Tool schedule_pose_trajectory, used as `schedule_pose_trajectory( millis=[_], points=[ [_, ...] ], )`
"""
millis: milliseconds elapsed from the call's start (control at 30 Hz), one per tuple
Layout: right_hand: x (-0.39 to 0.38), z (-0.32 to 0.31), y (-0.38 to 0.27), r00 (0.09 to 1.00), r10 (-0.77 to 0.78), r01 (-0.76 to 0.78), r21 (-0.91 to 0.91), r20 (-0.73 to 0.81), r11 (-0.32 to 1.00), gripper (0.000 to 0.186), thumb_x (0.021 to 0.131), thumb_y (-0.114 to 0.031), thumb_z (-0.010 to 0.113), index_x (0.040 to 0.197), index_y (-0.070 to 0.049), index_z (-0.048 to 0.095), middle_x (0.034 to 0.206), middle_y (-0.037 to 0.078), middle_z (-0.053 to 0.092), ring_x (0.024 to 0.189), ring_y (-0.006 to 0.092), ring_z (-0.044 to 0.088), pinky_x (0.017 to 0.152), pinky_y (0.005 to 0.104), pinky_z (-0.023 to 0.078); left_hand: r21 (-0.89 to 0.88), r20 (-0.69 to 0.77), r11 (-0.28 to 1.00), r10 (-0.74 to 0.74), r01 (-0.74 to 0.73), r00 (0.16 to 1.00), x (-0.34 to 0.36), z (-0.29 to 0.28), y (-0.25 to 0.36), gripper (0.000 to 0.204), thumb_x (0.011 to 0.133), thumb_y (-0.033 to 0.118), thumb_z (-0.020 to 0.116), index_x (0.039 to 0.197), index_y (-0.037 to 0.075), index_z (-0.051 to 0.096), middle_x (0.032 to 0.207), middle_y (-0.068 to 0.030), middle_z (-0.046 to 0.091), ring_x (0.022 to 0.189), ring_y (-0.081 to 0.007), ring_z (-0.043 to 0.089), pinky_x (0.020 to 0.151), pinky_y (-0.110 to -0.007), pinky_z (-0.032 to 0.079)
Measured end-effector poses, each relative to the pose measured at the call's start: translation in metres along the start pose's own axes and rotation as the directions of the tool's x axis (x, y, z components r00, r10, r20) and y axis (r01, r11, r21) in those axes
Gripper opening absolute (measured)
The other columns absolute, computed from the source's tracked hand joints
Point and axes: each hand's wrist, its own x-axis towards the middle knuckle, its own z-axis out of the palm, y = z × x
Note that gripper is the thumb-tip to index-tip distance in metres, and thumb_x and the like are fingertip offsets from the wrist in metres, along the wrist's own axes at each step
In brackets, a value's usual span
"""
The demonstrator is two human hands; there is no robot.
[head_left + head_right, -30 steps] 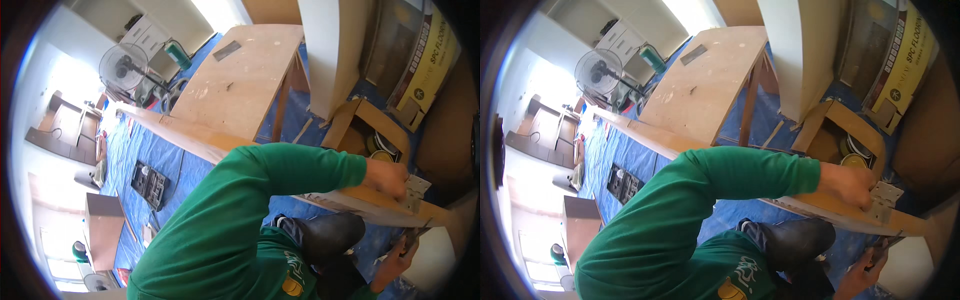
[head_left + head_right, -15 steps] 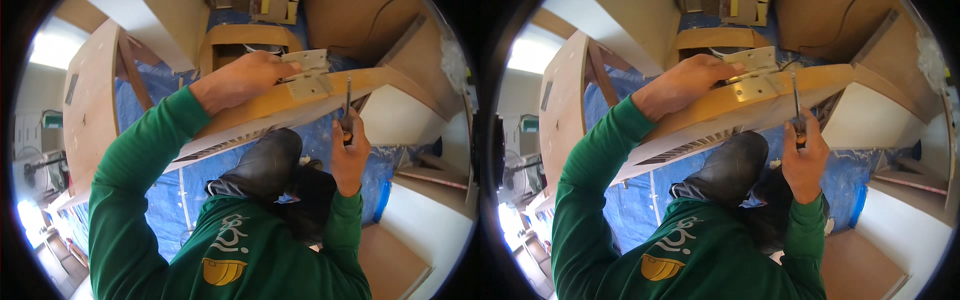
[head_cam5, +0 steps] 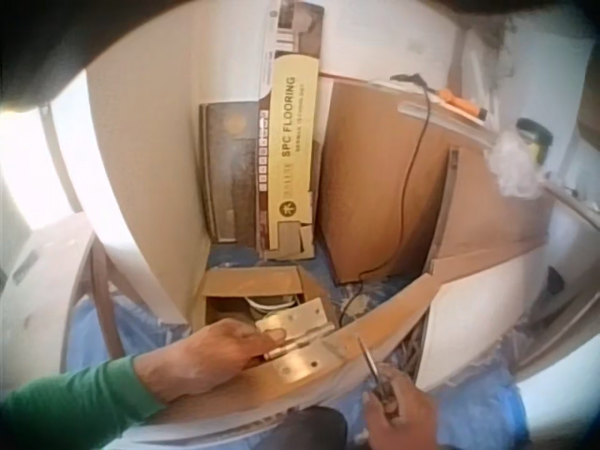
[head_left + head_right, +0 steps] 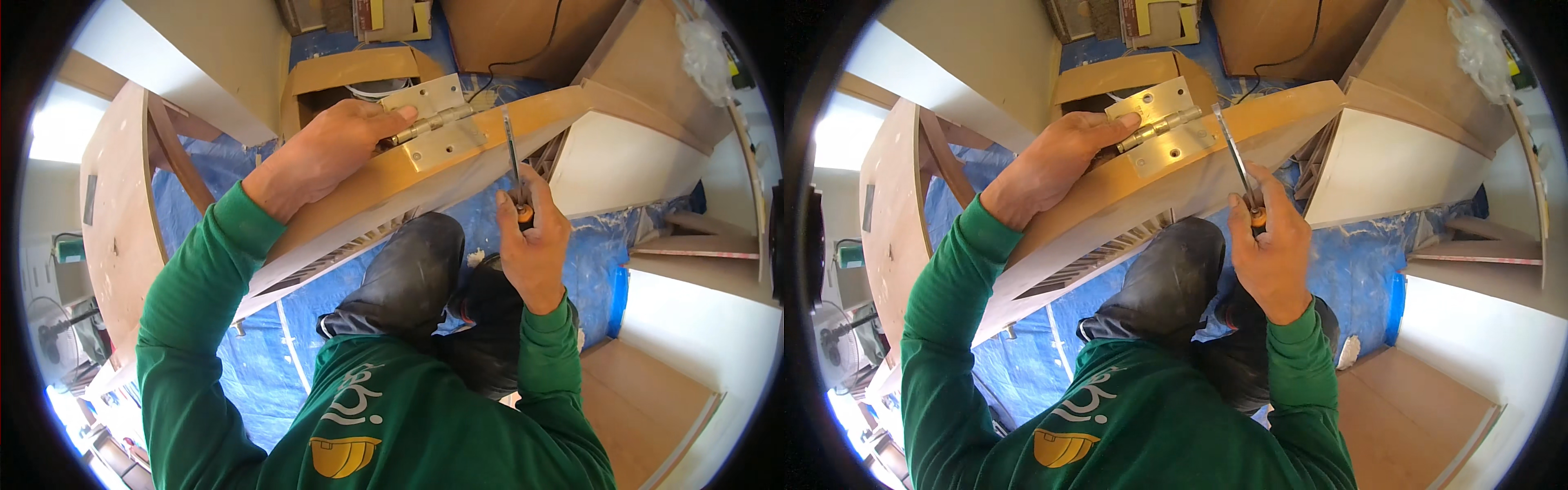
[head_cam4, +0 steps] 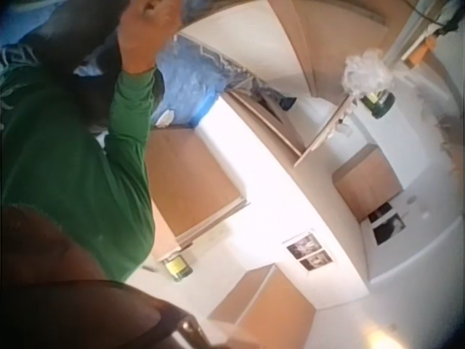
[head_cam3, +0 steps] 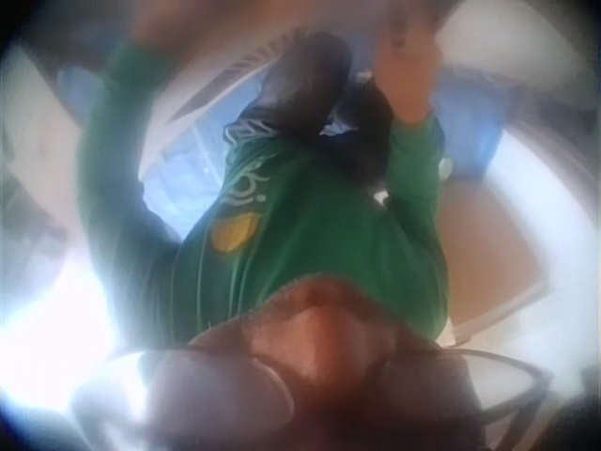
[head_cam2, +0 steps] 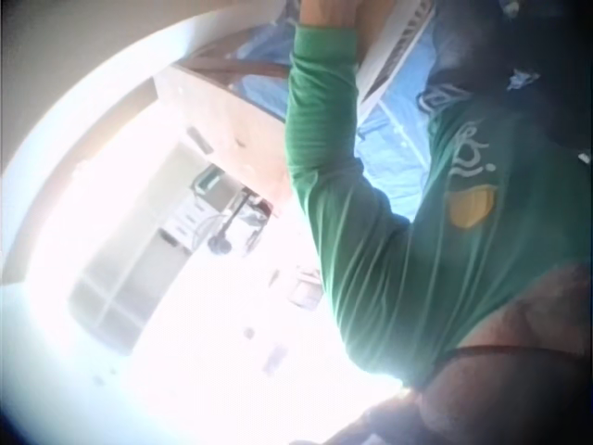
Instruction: The person installs a metal hinge onto the edge of a wooden door using a screwdriver and a hammer.
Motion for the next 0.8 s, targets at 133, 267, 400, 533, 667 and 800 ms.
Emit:
schedule_pose_trajectory(
  millis=[133, 267, 400, 533, 667, 800],
  points=[
    [0.002, 0.001, 0.001, 1.000, -0.018, 0.018, -0.002, -0.007, 1.000, 0.039, 0.099, -0.005, 0.074, 0.137, -0.002, 0.067, 0.089, 0.015, 0.071, 0.074, 0.0231, 0.069, 0.071, 0.0359, 0.057, -0.046, -0.017, 0.998, 0.029, -0.030, 0.999, 0.001, 0.001, 0.003, 0.040, 0.110, 0.037, 0.067, 0.111, -0.002, 0.075, 0.084, -0.0002, 0.069, 0.065, -0.0047, 0.055, 0.059, -0.023, 0.043],
    [0.002, 0.001, -0.002, 1.000, -0.014, 0.014, 0.005, -0.002, 1.000, 0.039, 0.099, -0.005, 0.074, 0.137, -0.002, 0.067, 0.089, 0.015, 0.071, 0.074, 0.0234, 0.068, 0.071, 0.0362, 0.056, -0.095, 0.014, 0.990, 0.103, -0.102, 0.995, 0.009, -0.014, -0.005, 0.039, 0.108, 0.026, 0.070, 0.122, -0.010, 0.073, 0.106, -0.0123, 0.077, 0.086, -0.0145, 0.071, 0.079, -0.030, 0.058],
    [0.001, -0.001, 0.001, 1.000, -0.010, 0.010, 0.003, -0.004, 1.000, 0.039, 0.099, -0.005, 0.074, 0.137, -0.001, 0.067, 0.092, 0.016, 0.071, 0.075, 0.0243, 0.069, 0.072, 0.0367, 0.057, -0.132, 0.030, 0.985, 0.112, -0.108, 0.993, 0.006, -0.010, -0.002, 0.038, 0.108, 0.024, 0.069, 0.125, -0.010, 0.071, 0.107, -0.0121, 0.077, 0.087, -0.0155, 0.072, 0.082, -0.029, 0.059],
    [0.000, 0.000, -0.001, 1.000, -0.017, 0.017, -0.010, -0.010, 1.000, 0.039, 0.099, -0.005, 0.074, 0.138, -0.001, 0.066, 0.095, 0.018, 0.072, 0.077, 0.0253, 0.070, 0.073, 0.0376, 0.057, -0.167, 0.018, 0.981, 0.101, -0.097, 0.995, 0.003, -0.010, -0.001, 0.038, 0.108, 0.024, 0.069, 0.127, -0.010, 0.071, 0.108, -0.0126, 0.077, 0.091, -0.0166, 0.074, 0.083, -0.029, 0.060],
    [-0.001, 0.000, 0.000, 1.000, -0.013, 0.013, 0.000, -0.011, 1.000, 0.039, 0.100, -0.005, 0.074, 0.137, 0.000, 0.066, 0.095, 0.019, 0.073, 0.078, 0.0255, 0.071, 0.074, 0.0379, 0.058, -0.153, 0.013, 0.980, 0.129, -0.125, 0.992, 0.003, -0.008, -0.002, 0.037, 0.108, 0.023, 0.069, 0.127, -0.009, 0.071, 0.108, -0.0128, 0.078, 0.092, -0.0169, 0.075, 0.082, -0.030, 0.060],
    [-0.001, -0.001, -0.004, 1.000, -0.014, 0.014, -0.010, -0.003, 1.000, 0.039, 0.099, -0.005, 0.074, 0.137, 0.000, 0.066, 0.093, 0.017, 0.071, 0.076, 0.0251, 0.068, 0.073, 0.0373, 0.057, -0.170, 0.013, 0.978, 0.121, -0.117, 0.993, 0.003, -0.008, -0.003, 0.037, 0.108, 0.023, 0.069, 0.127, -0.009, 0.072, 0.108, -0.0126, 0.078, 0.091, -0.0169, 0.075, 0.081, -0.030, 0.060]
  ],
)
